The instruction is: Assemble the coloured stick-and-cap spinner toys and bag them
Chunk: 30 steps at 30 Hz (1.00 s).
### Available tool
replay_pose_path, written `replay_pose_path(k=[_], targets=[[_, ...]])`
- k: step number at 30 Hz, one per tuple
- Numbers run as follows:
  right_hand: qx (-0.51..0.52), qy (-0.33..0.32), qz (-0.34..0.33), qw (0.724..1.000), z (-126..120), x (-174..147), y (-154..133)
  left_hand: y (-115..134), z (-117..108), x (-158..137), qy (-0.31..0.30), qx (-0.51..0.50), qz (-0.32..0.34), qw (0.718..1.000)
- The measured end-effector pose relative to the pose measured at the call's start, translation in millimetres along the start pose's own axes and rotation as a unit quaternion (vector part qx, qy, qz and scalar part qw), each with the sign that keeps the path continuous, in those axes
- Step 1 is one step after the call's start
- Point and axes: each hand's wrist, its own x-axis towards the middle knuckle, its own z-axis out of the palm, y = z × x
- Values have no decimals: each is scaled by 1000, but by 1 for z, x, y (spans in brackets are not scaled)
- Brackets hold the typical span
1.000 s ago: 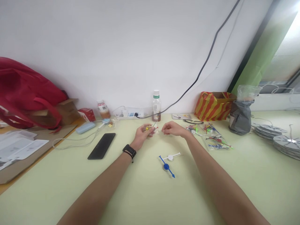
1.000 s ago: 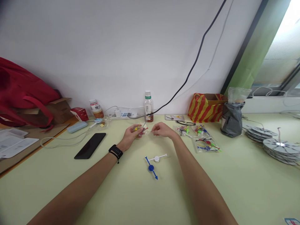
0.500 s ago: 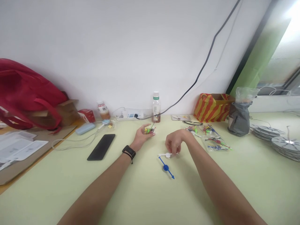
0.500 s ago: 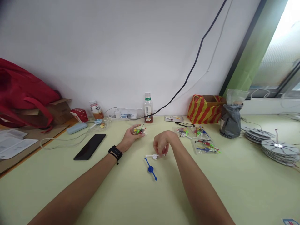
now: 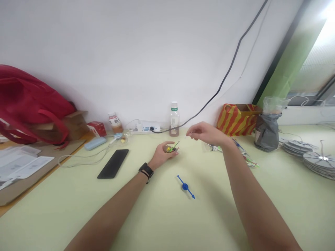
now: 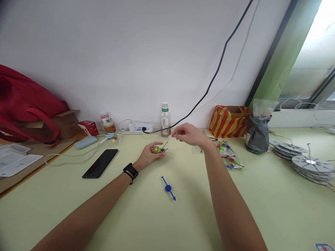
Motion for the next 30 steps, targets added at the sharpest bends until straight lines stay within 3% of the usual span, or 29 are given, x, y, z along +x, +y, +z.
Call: replay_pose_path(k=[4,8,19,30], targets=[[79,106,-29,991,-2,-6,-17,-1,1,0,-16,32,12,999],[75,177,-62,979,6,2,-22,-2,1,1,-19,58,33,998],[-145,164,-87,972,55,27,-12,-9,0,2,-36,70,50,996],[-209,145,-48,966,56,25,-12,-9,3,1,-31,61,45,997]])
